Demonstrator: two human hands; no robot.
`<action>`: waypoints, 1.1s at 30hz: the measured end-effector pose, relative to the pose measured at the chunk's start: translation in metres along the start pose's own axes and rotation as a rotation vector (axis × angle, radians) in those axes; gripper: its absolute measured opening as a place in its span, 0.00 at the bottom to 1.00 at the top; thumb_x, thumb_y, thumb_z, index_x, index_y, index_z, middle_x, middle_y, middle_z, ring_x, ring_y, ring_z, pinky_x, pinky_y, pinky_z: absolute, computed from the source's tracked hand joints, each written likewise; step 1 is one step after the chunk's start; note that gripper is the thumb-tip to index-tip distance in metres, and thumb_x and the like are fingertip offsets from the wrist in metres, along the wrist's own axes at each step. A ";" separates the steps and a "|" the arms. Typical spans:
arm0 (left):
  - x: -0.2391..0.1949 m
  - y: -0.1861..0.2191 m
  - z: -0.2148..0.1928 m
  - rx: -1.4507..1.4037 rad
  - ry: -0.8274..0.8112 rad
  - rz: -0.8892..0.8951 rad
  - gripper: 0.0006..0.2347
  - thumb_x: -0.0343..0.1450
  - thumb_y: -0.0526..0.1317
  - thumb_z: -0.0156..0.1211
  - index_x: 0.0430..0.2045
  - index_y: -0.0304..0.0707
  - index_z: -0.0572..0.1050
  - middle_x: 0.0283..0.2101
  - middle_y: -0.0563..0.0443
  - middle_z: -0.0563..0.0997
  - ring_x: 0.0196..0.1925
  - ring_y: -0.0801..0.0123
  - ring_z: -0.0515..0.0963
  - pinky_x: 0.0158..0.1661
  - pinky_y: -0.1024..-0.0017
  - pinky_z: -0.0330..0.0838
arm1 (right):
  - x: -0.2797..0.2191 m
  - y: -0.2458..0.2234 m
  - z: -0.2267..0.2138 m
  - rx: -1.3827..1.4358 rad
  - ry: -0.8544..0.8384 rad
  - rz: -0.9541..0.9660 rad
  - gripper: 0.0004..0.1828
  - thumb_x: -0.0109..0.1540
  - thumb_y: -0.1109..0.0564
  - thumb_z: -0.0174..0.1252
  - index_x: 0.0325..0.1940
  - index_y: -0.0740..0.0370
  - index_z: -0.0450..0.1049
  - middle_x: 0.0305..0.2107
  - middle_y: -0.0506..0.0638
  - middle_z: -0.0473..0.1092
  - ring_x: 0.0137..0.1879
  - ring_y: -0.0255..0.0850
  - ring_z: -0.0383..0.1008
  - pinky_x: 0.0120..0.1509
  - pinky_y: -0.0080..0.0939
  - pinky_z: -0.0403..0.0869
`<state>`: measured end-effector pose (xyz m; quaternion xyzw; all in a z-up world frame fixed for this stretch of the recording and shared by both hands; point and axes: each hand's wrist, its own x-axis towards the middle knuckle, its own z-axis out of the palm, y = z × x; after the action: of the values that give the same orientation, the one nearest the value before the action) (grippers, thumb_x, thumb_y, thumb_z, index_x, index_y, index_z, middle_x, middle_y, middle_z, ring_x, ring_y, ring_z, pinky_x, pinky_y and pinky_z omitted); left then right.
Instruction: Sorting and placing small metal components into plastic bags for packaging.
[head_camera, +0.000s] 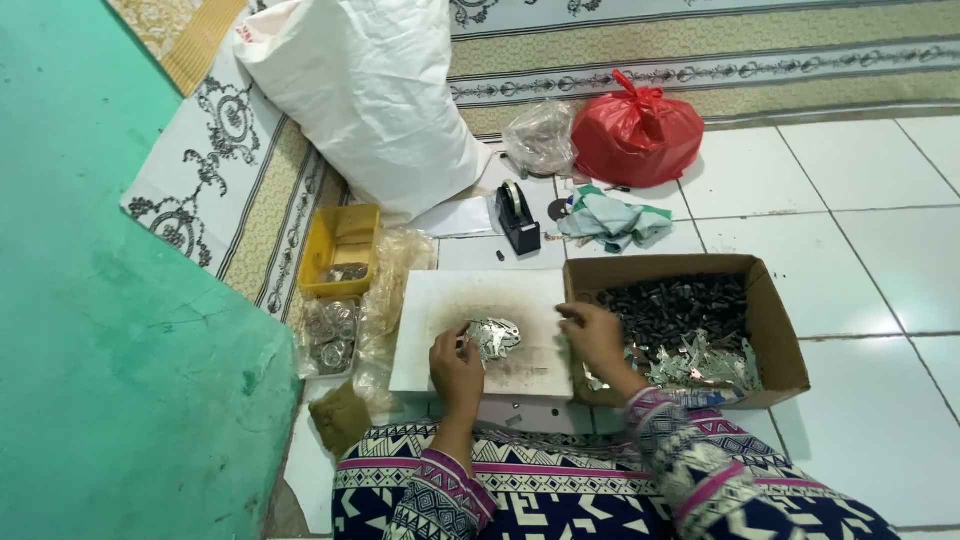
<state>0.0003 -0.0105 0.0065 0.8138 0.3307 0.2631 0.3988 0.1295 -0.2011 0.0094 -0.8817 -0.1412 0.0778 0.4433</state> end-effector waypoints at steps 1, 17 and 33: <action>-0.004 0.002 0.002 0.004 -0.007 0.004 0.12 0.69 0.33 0.63 0.46 0.42 0.80 0.46 0.47 0.80 0.50 0.56 0.81 0.47 0.65 0.80 | -0.006 0.002 -0.019 0.004 0.004 0.006 0.18 0.58 0.60 0.67 0.52 0.49 0.83 0.44 0.51 0.81 0.55 0.50 0.79 0.59 0.49 0.77; -0.084 0.107 0.161 -0.067 -0.773 0.522 0.07 0.71 0.36 0.62 0.42 0.42 0.80 0.37 0.48 0.81 0.42 0.59 0.82 0.42 0.68 0.79 | -0.033 0.180 -0.168 -0.507 -0.096 0.362 0.21 0.62 0.61 0.52 0.57 0.59 0.80 0.46 0.60 0.80 0.54 0.54 0.81 0.57 0.50 0.80; -0.127 0.086 0.283 0.251 -1.040 0.287 0.11 0.66 0.35 0.60 0.39 0.29 0.83 0.42 0.32 0.77 0.45 0.44 0.82 0.43 0.55 0.81 | -0.009 0.162 -0.156 -0.765 -0.477 0.418 0.15 0.60 0.64 0.51 0.46 0.70 0.81 0.42 0.63 0.79 0.49 0.54 0.81 0.51 0.49 0.81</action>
<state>0.1431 -0.2800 -0.0972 0.9147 0.0048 -0.1633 0.3696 0.1909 -0.4147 -0.0277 -0.9483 -0.0772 0.3073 0.0182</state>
